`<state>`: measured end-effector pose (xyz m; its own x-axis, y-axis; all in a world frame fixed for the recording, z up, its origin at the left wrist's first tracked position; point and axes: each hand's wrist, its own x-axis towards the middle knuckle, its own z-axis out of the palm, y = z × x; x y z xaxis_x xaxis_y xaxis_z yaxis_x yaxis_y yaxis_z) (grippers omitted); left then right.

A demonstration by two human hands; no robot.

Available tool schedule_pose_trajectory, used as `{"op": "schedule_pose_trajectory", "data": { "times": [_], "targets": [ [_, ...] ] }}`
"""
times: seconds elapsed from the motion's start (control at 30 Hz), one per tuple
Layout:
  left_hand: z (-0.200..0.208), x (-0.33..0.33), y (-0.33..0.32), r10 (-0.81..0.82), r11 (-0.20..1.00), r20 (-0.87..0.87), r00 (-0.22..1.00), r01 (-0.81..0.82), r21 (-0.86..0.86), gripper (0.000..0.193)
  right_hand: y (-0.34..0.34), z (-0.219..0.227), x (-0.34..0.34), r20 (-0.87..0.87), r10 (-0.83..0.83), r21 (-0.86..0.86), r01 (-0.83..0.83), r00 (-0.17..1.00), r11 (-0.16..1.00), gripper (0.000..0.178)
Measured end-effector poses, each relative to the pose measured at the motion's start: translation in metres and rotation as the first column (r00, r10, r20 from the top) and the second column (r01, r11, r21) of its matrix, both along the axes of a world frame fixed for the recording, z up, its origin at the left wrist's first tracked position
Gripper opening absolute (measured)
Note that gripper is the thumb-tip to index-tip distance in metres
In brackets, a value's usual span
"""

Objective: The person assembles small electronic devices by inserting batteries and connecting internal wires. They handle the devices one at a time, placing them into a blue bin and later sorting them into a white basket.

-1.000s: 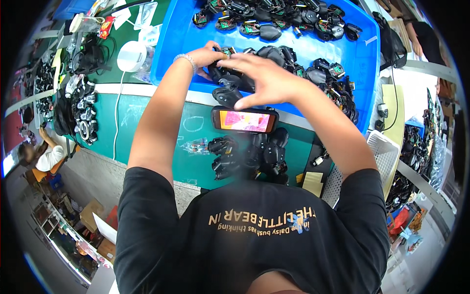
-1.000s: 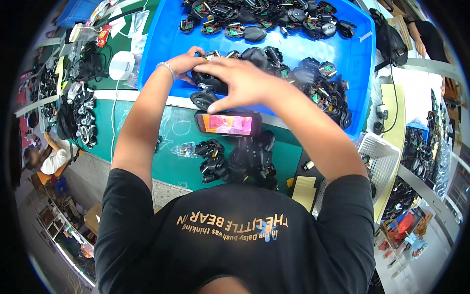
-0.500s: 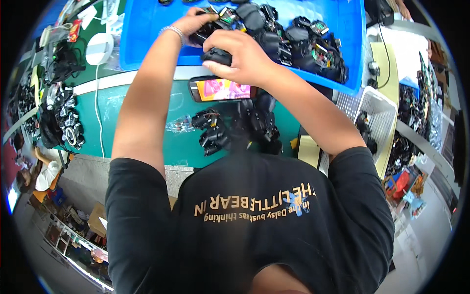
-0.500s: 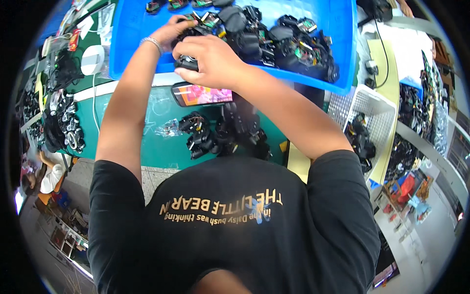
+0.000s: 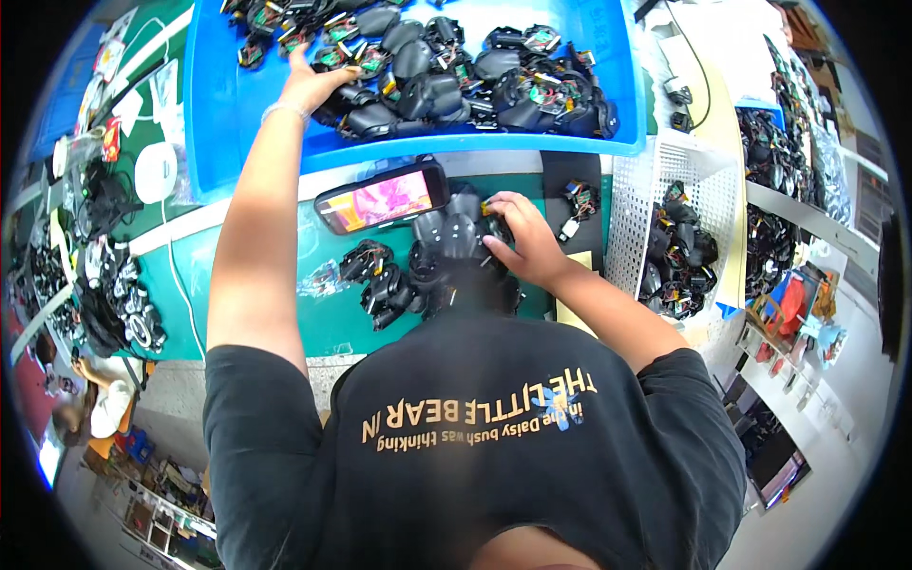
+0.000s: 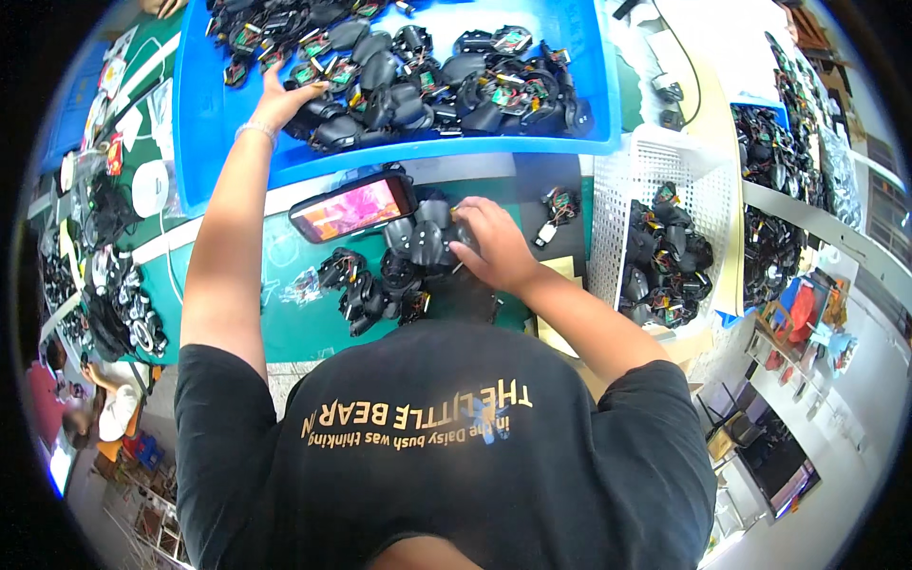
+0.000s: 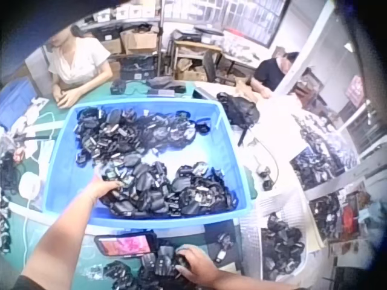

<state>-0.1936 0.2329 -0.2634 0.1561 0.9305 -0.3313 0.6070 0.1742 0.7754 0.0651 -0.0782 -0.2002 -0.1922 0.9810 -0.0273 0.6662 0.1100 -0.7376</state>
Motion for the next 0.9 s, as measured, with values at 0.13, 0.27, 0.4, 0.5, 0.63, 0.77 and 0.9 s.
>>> {"op": "schedule_pose_trajectory", "data": {
  "times": [0.13,0.27,0.4,0.5,0.63,0.77,0.9],
  "targets": [
    [0.018,0.0,0.002,0.111,0.976,0.053,0.992,-0.098,-0.196,0.119,0.04,0.042,0.02,-0.086,0.053,0.351,-0.02,0.995,0.936,0.035],
    [0.013,-0.002,0.012,0.009,0.973,0.019,1.0,-0.004,-0.229,0.101,0.158,0.064,0.05,-0.125,-0.173,0.274,0.201,0.977,0.94,0.037],
    [0.011,0.007,0.015,-0.122,0.979,-0.063,0.991,0.11,-0.173,0.099,0.252,0.0,0.054,0.055,0.066,0.16,-0.074,0.996,0.984,0.047],
    [0.029,0.016,0.011,-0.254,0.957,-0.061,0.965,0.242,-0.156,0.094,0.289,-0.033,0.026,0.16,0.069,0.092,-0.085,0.985,0.992,0.059],
    [0.036,0.011,0.012,-0.364,0.917,-0.021,0.931,0.354,-0.183,0.091,0.293,-0.026,-0.004,0.403,0.123,-0.046,-0.115,0.907,0.992,0.062],
    [0.03,0.009,0.017,-0.415,0.879,0.01,0.91,0.404,-0.254,0.085,0.305,-0.039,0.002,0.246,0.265,-0.177,-0.226,0.932,0.958,0.064],
    [0.042,0.008,0.011,-0.491,0.831,0.018,0.871,0.475,-0.289,0.069,0.304,-0.034,-0.003,0.234,0.359,-0.321,-0.277,0.904,0.906,0.066]
  ]
}}
